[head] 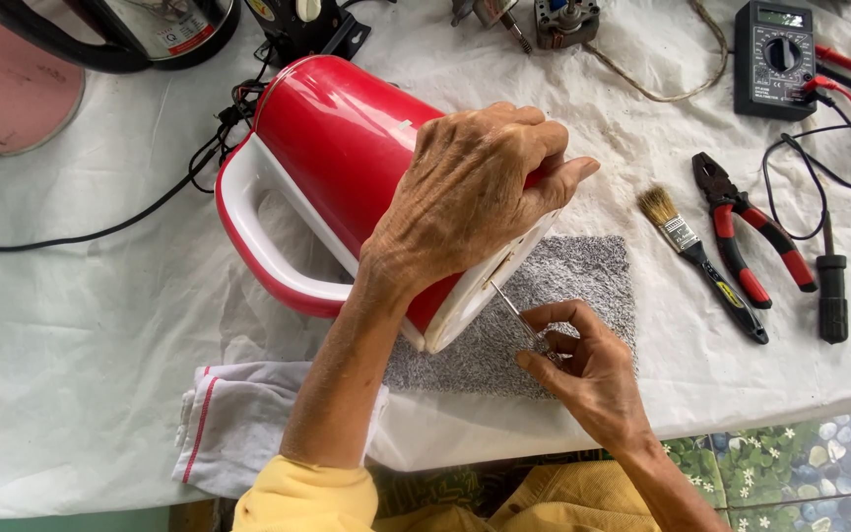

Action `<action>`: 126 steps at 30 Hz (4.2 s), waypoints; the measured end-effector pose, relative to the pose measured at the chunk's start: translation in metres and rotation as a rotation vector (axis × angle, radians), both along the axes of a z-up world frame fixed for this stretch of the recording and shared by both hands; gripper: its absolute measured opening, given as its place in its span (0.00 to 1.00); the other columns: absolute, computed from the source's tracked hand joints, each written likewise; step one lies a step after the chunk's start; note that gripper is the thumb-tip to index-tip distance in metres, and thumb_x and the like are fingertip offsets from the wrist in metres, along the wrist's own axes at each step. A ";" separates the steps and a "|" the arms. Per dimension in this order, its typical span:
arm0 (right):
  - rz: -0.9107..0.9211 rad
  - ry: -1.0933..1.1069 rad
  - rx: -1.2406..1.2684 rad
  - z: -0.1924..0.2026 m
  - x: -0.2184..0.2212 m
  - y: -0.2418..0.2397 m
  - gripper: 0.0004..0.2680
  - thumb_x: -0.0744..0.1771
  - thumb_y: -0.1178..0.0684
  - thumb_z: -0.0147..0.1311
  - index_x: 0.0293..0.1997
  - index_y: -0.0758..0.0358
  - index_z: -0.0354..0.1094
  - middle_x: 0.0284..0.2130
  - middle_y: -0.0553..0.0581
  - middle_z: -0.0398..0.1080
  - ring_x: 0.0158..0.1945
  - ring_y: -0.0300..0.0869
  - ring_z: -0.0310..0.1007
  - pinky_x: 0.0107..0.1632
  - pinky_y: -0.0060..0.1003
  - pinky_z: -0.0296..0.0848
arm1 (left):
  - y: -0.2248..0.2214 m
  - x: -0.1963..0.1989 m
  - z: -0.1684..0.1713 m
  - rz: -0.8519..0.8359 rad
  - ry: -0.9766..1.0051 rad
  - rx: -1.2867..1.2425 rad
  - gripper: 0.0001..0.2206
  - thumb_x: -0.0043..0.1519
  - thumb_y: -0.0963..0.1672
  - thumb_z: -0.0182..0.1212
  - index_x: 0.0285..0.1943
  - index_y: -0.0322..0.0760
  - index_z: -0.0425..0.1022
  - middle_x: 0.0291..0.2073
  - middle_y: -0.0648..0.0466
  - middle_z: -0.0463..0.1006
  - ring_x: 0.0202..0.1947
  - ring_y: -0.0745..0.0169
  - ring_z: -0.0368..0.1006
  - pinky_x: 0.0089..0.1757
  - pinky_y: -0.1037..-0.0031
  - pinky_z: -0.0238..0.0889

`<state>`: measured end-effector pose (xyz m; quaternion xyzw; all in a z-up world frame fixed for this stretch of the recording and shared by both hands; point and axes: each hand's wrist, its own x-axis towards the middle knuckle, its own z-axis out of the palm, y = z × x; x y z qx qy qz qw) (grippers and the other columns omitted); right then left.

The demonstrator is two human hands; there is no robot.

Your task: The person uses a screwdriver to unscrew a screw on the bottom of a red electric kettle. They then rotate the kettle to inspect the base and continue working on the screw with the tool.

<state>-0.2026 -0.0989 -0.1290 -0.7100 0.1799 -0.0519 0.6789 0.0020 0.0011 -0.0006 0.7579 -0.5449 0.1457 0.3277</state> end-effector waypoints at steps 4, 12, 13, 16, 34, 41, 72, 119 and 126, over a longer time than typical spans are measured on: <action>-0.017 -0.224 -0.558 -0.015 -0.002 0.000 0.09 0.65 0.61 0.61 0.49 0.60 0.71 0.43 0.55 0.75 0.36 0.37 0.80 0.32 0.26 0.82 | 0.000 0.001 0.000 0.005 0.007 -0.004 0.18 0.66 0.49 0.60 0.25 0.39 0.65 0.21 0.57 0.68 0.19 0.59 0.64 0.26 0.62 0.55; -0.044 -0.321 -0.743 -0.001 0.000 0.005 0.08 0.68 0.58 0.57 0.52 0.63 0.73 0.37 0.55 0.77 0.18 0.31 0.63 0.18 0.24 0.66 | -0.002 0.000 -0.001 -0.007 -0.005 0.000 0.18 0.67 0.49 0.59 0.25 0.38 0.66 0.21 0.57 0.68 0.19 0.61 0.62 0.25 0.63 0.56; -0.052 -0.164 -0.356 0.007 0.002 0.003 0.09 0.67 0.57 0.58 0.50 0.67 0.75 0.33 0.55 0.75 0.17 0.33 0.61 0.17 0.26 0.62 | -0.002 0.000 -0.001 -0.003 -0.002 -0.004 0.18 0.67 0.49 0.59 0.25 0.38 0.66 0.22 0.57 0.68 0.18 0.60 0.63 0.25 0.62 0.56; -0.039 -0.030 0.117 0.010 0.004 -0.001 0.09 0.66 0.57 0.59 0.47 0.71 0.75 0.28 0.58 0.74 0.14 0.34 0.56 0.14 0.28 0.54 | -0.001 0.000 -0.002 -0.005 -0.007 -0.001 0.18 0.67 0.48 0.60 0.25 0.39 0.66 0.20 0.58 0.67 0.18 0.63 0.60 0.24 0.65 0.55; -0.070 -0.177 -0.646 -0.024 -0.010 0.003 0.13 0.65 0.56 0.58 0.55 0.49 0.76 0.33 0.48 0.71 0.25 0.34 0.66 0.27 0.29 0.68 | 0.000 0.003 0.000 -0.018 0.100 0.092 0.17 0.68 0.50 0.54 0.27 0.38 0.70 0.23 0.55 0.73 0.24 0.62 0.67 0.29 0.65 0.61; -0.070 -0.346 -0.958 -0.029 -0.012 0.000 0.15 0.69 0.55 0.54 0.64 0.48 0.68 0.26 0.48 0.63 0.21 0.37 0.55 0.23 0.35 0.58 | 0.001 0.001 0.000 0.016 0.166 0.137 0.16 0.68 0.51 0.54 0.28 0.42 0.68 0.22 0.58 0.73 0.22 0.65 0.66 0.33 0.66 0.63; -0.159 0.053 0.682 -0.008 -0.002 -0.004 0.05 0.66 0.62 0.59 0.42 0.72 0.70 0.28 0.72 0.71 0.12 0.31 0.50 0.08 0.23 0.45 | 0.001 0.003 -0.003 0.001 0.058 0.058 0.16 0.67 0.49 0.58 0.26 0.43 0.65 0.22 0.60 0.69 0.21 0.65 0.62 0.28 0.67 0.58; -0.154 -0.461 -0.634 0.027 -0.006 0.024 0.06 0.67 0.60 0.59 0.49 0.62 0.73 0.38 0.55 0.76 0.35 0.38 0.73 0.28 0.26 0.67 | 0.003 0.003 0.006 0.033 0.063 0.078 0.18 0.68 0.49 0.54 0.25 0.39 0.66 0.22 0.59 0.69 0.21 0.62 0.64 0.25 0.66 0.54; -0.138 -0.459 -0.703 0.028 -0.006 0.022 0.07 0.68 0.56 0.59 0.50 0.56 0.74 0.39 0.54 0.74 0.31 0.35 0.72 0.29 0.26 0.71 | 0.003 0.002 0.006 0.036 0.065 0.073 0.18 0.68 0.49 0.55 0.25 0.39 0.65 0.23 0.59 0.69 0.22 0.61 0.65 0.25 0.65 0.54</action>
